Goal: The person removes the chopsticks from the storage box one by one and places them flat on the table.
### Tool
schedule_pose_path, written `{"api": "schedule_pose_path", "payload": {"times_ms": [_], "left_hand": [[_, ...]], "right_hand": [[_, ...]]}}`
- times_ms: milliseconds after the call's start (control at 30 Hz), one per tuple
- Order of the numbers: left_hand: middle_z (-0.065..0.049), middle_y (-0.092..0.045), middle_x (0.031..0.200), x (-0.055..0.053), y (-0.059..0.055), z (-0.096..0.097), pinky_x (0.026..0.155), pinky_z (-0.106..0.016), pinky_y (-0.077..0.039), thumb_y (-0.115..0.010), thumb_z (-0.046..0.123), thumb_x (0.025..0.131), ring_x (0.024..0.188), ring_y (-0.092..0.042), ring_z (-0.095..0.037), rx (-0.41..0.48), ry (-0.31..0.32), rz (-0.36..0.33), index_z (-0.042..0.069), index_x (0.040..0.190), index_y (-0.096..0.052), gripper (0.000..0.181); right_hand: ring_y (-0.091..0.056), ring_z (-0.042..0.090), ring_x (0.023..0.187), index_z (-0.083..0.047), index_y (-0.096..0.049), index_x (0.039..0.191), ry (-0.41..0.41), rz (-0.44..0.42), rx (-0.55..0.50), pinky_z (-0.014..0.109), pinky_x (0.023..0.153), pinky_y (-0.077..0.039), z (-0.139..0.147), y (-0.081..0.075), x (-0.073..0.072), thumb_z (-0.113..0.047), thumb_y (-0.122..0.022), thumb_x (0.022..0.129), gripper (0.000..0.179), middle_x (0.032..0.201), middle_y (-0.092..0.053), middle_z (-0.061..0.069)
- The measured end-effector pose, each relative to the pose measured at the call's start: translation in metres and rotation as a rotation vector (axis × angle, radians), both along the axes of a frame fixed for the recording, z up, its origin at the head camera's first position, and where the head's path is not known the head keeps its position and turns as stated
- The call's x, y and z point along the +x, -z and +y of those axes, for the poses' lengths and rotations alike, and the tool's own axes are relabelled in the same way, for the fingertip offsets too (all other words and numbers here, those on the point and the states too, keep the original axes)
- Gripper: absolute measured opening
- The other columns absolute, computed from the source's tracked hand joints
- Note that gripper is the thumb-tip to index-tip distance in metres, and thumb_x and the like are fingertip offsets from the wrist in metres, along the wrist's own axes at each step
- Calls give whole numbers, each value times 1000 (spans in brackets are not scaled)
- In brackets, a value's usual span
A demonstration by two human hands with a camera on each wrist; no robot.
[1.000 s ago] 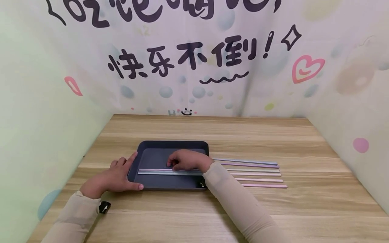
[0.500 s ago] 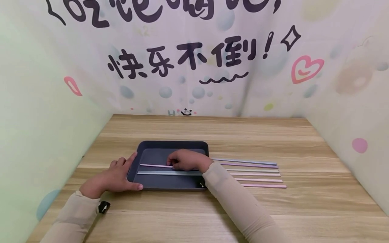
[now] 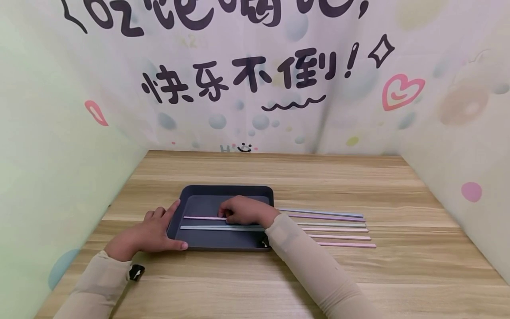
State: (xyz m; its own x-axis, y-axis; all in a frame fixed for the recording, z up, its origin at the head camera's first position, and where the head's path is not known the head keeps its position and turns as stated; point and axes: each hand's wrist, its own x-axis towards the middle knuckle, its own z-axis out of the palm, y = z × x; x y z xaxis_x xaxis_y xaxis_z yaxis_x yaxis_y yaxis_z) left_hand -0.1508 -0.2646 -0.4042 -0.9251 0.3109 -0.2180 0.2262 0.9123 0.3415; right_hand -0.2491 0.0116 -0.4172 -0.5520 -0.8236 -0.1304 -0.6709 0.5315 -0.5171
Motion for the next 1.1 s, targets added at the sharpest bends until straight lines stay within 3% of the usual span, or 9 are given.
{"api": "schedule_pose_path", "payload": {"times_ms": [533,800,1100], "left_hand": [[-35,-38,128,1,-1,-2,87,-62,-44,-76,69,71,115,-36,-53,-7,-6,11,0,155,-10,128],[-34,-39,129,1,0,-2,87,-62,-44,-76,69,72,116,-36,-52,-16,-8,-6,0,156,-9,127],[-33,-39,129,-1,1,-1,87,-61,-45,-75,70,72,116,-35,-51,-31,-7,-9,0,156,-8,129]], "right_hand": [[-53,11,76,-16,-68,100,10,-118,-9,24,69,-44,0,-12,-6,-7,-61,98,11,85,-60,-5],[-57,10,79,-12,-68,106,-41,-114,26,24,72,-48,1,-21,-7,-5,-58,99,14,91,-63,-4],[-56,11,75,-6,-67,111,-72,-113,-9,26,73,-46,3,-39,-8,-4,-52,102,18,93,-67,8]]}}
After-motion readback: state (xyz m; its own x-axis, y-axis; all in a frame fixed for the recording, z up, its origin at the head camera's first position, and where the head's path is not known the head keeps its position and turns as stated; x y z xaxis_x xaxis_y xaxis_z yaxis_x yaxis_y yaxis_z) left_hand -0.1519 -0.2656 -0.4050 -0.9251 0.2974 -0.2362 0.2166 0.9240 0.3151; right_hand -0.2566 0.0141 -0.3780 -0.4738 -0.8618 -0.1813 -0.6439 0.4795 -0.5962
